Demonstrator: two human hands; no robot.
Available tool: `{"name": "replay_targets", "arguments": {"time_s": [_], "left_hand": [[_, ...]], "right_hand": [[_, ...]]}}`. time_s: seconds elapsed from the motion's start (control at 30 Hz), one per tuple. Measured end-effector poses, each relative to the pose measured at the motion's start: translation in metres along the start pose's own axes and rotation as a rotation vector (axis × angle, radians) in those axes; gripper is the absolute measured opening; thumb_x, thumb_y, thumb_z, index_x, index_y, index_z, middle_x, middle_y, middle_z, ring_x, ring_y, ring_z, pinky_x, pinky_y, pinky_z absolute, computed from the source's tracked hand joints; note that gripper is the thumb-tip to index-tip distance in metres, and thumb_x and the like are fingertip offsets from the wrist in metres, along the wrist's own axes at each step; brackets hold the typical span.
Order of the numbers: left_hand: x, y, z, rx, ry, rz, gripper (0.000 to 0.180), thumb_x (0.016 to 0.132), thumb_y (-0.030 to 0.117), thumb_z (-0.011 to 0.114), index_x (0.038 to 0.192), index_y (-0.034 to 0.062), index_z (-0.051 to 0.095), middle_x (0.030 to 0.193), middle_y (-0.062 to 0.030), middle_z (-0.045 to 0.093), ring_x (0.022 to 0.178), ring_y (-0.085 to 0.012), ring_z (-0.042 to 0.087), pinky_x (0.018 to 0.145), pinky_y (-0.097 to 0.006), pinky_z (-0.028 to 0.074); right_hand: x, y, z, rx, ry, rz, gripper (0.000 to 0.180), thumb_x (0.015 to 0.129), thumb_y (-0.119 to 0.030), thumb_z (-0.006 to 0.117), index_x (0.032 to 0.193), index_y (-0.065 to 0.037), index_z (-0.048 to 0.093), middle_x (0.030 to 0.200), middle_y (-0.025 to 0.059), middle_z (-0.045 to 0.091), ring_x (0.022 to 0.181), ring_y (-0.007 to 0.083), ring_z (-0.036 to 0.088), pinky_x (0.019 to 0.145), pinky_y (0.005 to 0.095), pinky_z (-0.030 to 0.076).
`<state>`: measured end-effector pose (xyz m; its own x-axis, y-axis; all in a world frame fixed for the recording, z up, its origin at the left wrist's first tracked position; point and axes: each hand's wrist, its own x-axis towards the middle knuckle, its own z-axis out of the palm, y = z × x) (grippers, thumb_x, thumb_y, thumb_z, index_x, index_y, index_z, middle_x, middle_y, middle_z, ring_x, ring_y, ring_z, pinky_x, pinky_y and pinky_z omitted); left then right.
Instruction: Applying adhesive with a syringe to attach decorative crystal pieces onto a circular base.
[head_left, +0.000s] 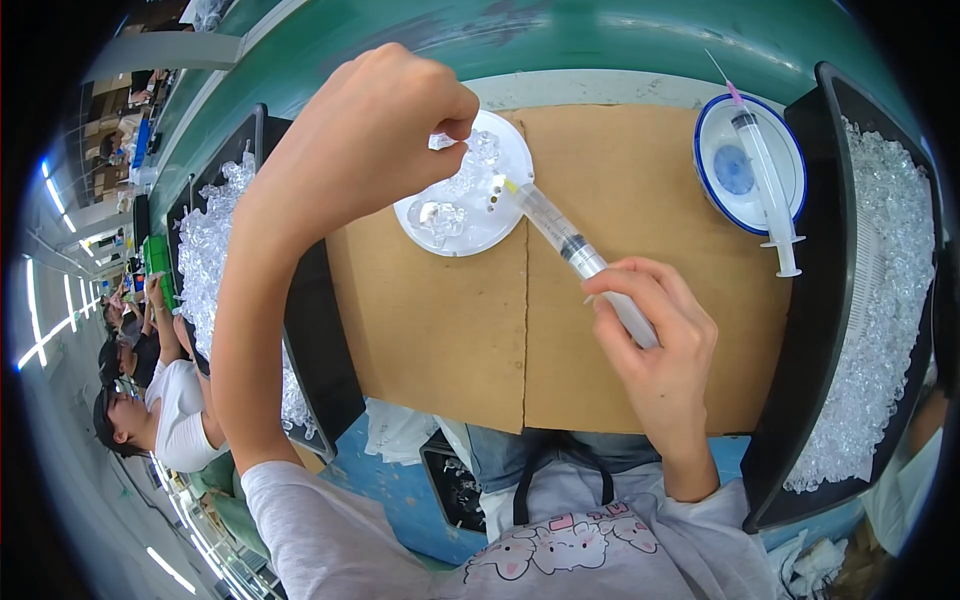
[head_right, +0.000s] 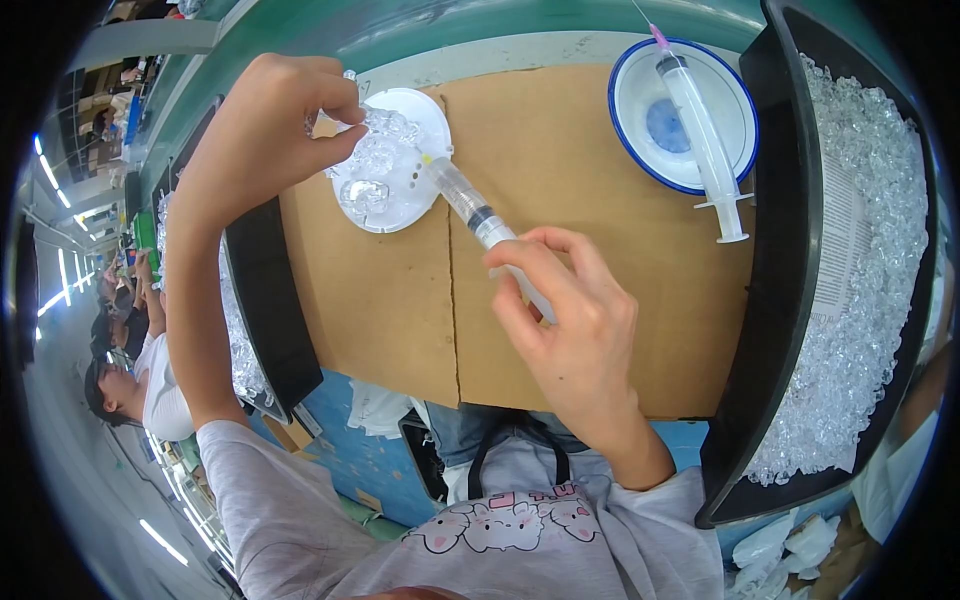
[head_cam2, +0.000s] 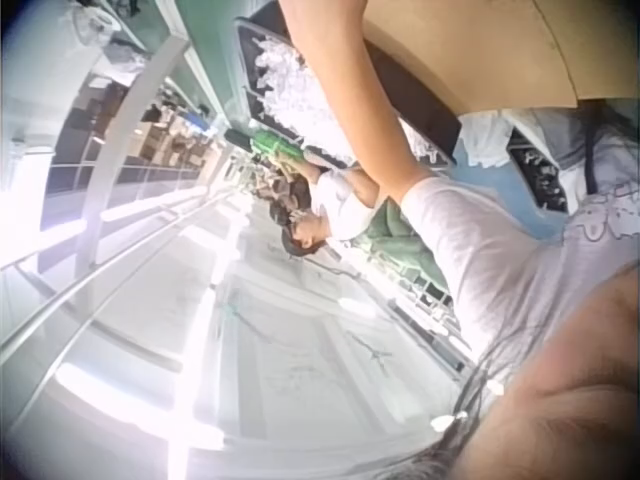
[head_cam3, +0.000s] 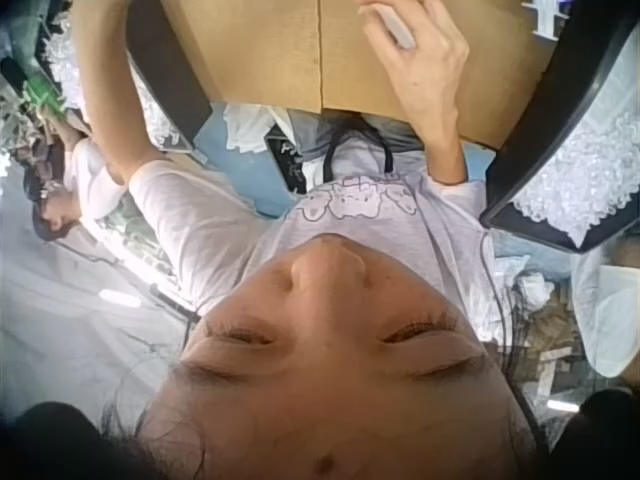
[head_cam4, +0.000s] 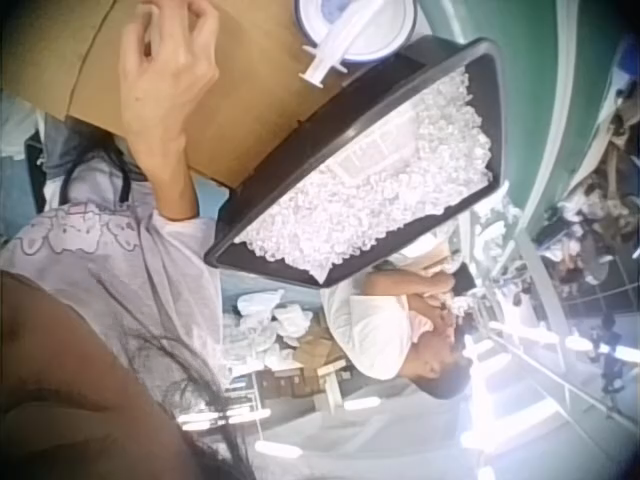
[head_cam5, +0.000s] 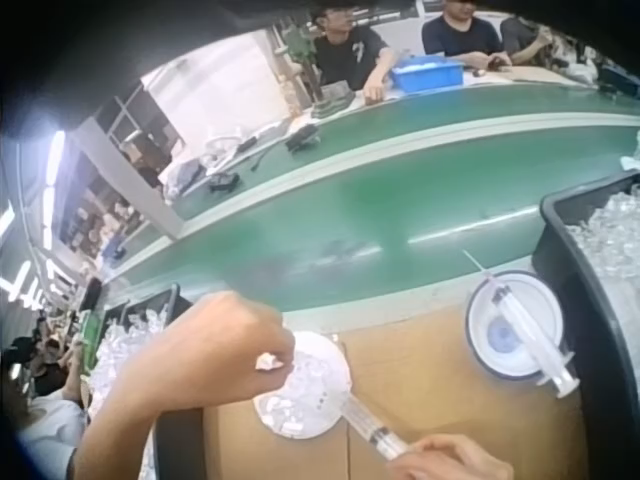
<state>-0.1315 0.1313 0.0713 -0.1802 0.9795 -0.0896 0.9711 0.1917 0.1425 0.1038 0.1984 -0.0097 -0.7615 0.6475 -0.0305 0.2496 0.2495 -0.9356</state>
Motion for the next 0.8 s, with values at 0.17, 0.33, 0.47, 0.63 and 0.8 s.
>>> {"name": "replay_targets", "arguments": {"time_s": [0.17, 0.33, 0.47, 0.63, 0.8], "left_hand": [[-0.0033, -0.0012, 0.0014, 0.018, -0.036, -0.017, 0.007, 0.065, 0.005, 0.064, 0.065, -0.0021, 0.061, 0.064, -0.0159, 0.059, 0.065, -0.0337, 0.056, 0.062, -0.04, 0.046], [-0.0035, -0.0055, -0.0009, -0.069, 0.006, 0.051, 0.008, 0.062, 0.004, 0.066, 0.065, -0.0022, 0.061, 0.064, -0.0143, 0.059, 0.063, -0.0315, 0.058, 0.06, -0.037, 0.046], [-0.0029, -0.0069, -0.0002, -0.1, 0.005, 0.025, 0.008, 0.061, 0.003, 0.066, 0.065, -0.0022, 0.061, 0.064, -0.0137, 0.06, 0.062, -0.0306, 0.058, 0.06, -0.035, 0.047], [-0.003, -0.0066, 0.0006, -0.142, 0.025, 0.03, 0.008, 0.062, 0.002, 0.066, 0.065, -0.0028, 0.061, 0.064, -0.0143, 0.06, 0.061, -0.0304, 0.059, 0.059, -0.034, 0.047], [-0.0064, -0.0013, 0.0036, -0.153, 0.03, 0.006, 0.008, 0.062, 0.003, 0.066, 0.065, -0.0029, 0.061, 0.063, -0.0155, 0.06, 0.061, -0.0315, 0.059, 0.058, -0.035, 0.047]], "right_hand": [[0.0016, -0.0034, 0.0017, -0.025, -0.009, -0.002, 0.015, 0.073, 0.003, 0.064, 0.086, -0.004, 0.067, 0.089, 0.0096, 0.063, 0.072, 0.0193, 0.063, 0.06, 0.0282, 0.047], [0.0016, -0.0049, 0.0002, -0.031, -0.026, 0.01, 0.015, 0.074, 0.004, 0.064, 0.086, -0.004, 0.067, 0.089, 0.0096, 0.063, 0.071, 0.0187, 0.062, 0.06, 0.0283, 0.047], [0.0021, -0.0053, 0.0004, -0.028, -0.02, 0.007, 0.015, 0.074, 0.003, 0.064, 0.086, -0.004, 0.067, 0.089, 0.0094, 0.063, 0.071, 0.0185, 0.062, 0.06, 0.0282, 0.047], [0.0001, -0.006, 0.0026, -0.034, -0.007, -0.003, 0.015, 0.074, 0.004, 0.063, 0.086, -0.005, 0.067, 0.089, 0.0093, 0.063, 0.07, 0.0179, 0.062, 0.058, 0.0278, 0.047], [0.0006, -0.0032, 0.0025, -0.031, -0.016, 0.007, 0.016, 0.074, 0.003, 0.063, 0.087, -0.005, 0.067, 0.089, 0.0095, 0.063, 0.069, 0.0179, 0.062, 0.057, 0.0274, 0.046]]}}
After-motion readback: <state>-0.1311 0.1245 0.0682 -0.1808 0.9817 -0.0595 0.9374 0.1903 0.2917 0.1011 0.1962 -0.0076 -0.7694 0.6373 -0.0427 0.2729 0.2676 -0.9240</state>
